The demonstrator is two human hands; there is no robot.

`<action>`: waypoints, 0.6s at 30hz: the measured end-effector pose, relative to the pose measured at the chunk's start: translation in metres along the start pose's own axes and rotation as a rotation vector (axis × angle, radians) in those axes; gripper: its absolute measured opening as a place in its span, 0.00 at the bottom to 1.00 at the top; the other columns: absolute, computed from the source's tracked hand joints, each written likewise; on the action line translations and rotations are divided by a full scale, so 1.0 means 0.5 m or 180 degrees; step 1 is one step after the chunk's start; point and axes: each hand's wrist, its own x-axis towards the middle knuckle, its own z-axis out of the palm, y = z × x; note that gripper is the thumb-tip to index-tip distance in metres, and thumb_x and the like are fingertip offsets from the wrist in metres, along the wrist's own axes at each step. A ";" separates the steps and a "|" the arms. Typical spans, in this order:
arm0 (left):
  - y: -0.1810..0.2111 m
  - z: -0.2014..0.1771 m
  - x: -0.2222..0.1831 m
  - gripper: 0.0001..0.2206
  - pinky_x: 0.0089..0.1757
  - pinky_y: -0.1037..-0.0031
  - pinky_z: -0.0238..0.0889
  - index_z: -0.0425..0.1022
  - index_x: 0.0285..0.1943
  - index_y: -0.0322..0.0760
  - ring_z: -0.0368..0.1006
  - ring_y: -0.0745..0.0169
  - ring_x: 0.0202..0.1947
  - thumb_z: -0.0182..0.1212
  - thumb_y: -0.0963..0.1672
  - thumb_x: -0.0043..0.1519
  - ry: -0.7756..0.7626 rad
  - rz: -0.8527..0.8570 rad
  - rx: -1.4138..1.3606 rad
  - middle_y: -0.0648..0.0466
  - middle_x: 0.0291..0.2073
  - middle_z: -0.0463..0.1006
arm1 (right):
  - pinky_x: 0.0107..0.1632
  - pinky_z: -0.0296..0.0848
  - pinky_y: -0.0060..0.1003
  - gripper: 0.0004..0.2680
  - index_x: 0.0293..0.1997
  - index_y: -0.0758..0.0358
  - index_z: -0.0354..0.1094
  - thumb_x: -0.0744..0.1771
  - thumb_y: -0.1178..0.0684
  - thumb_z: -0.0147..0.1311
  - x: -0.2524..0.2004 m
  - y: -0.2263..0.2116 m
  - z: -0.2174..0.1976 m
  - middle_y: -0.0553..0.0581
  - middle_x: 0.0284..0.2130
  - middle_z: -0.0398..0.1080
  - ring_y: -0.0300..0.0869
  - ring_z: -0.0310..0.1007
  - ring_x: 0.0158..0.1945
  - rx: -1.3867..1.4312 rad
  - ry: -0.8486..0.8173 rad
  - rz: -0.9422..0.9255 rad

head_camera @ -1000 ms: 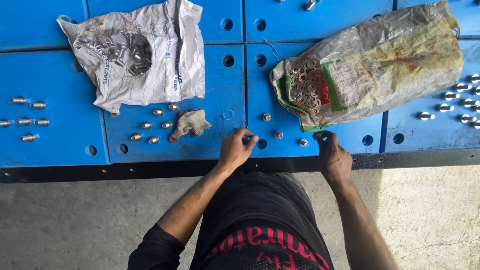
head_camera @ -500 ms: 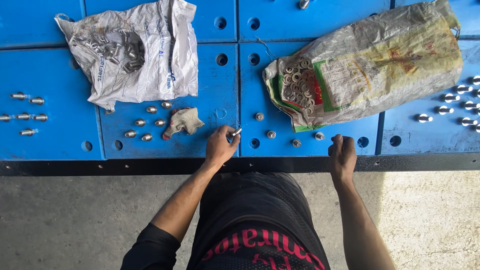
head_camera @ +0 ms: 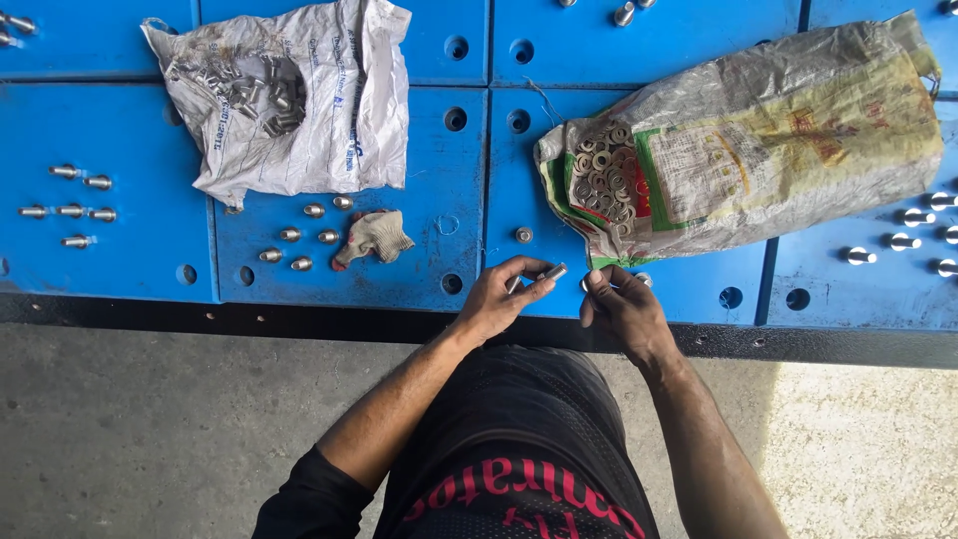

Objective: Sorting metal valves, couplers, and washers on a blue industrial modular surface.

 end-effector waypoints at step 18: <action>-0.009 0.041 -0.018 0.17 0.33 0.74 0.69 0.81 0.53 0.37 0.69 0.72 0.27 0.71 0.47 0.58 -0.0021 0.0051 0.0028 0.56 0.42 0.85 | 0.20 0.66 0.39 0.18 0.30 0.61 0.70 0.71 0.38 0.45 0.025 0.028 0.027 0.53 0.16 0.71 0.39 0.69 0.15 -0.2204 0.0789 -0.1875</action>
